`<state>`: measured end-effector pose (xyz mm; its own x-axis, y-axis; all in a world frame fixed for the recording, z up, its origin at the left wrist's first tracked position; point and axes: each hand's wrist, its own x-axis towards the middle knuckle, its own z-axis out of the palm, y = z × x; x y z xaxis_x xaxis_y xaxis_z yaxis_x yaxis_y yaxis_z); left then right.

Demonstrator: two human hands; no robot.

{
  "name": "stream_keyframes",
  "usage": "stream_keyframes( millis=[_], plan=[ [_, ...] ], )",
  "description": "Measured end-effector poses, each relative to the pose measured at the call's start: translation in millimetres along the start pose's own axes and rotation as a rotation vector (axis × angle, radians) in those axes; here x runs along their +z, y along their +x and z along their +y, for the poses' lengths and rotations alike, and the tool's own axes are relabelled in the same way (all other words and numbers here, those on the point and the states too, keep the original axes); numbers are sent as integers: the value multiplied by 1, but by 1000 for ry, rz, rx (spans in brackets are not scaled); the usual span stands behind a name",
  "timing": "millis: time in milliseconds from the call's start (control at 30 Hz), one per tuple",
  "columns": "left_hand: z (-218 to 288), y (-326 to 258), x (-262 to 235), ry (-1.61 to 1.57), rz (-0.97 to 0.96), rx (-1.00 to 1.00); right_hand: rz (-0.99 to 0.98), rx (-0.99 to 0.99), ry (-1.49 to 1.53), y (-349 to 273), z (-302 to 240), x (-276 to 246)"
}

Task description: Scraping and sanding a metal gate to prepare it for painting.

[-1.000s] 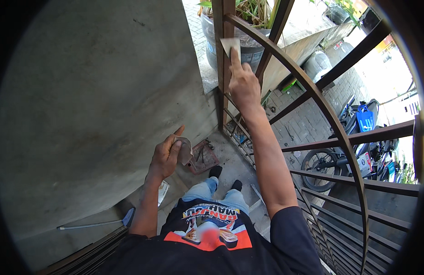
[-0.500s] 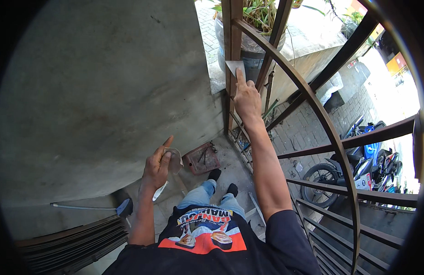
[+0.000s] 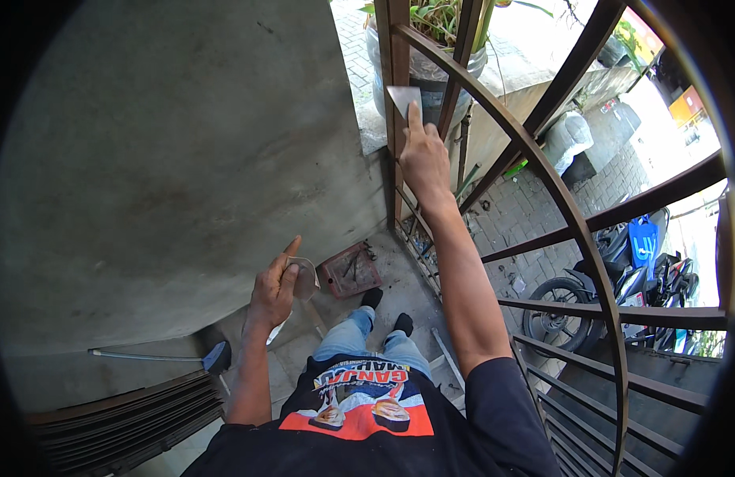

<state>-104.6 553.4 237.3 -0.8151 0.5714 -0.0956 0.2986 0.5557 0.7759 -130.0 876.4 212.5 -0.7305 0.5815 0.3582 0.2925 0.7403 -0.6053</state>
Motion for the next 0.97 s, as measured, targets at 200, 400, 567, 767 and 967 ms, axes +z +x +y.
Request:
stream_keyframes(
  millis=[200,400,567,767,967],
  plan=[
    [1,1,0,-18,-12,-19,107,-129,-38,44,-28,-11],
    [-9,0,1,26,9,-5,-100,-14,-76,-8,31,32],
    [-6,-5,1,18,20,-23,139,-145,76,38,-44,-20],
    [-8,-13,7,-7,94,59,-234,31,-98,-22,27,21],
    [3,-14,5,25,29,-17,70,0,194,11,-41,-32]
  ],
)
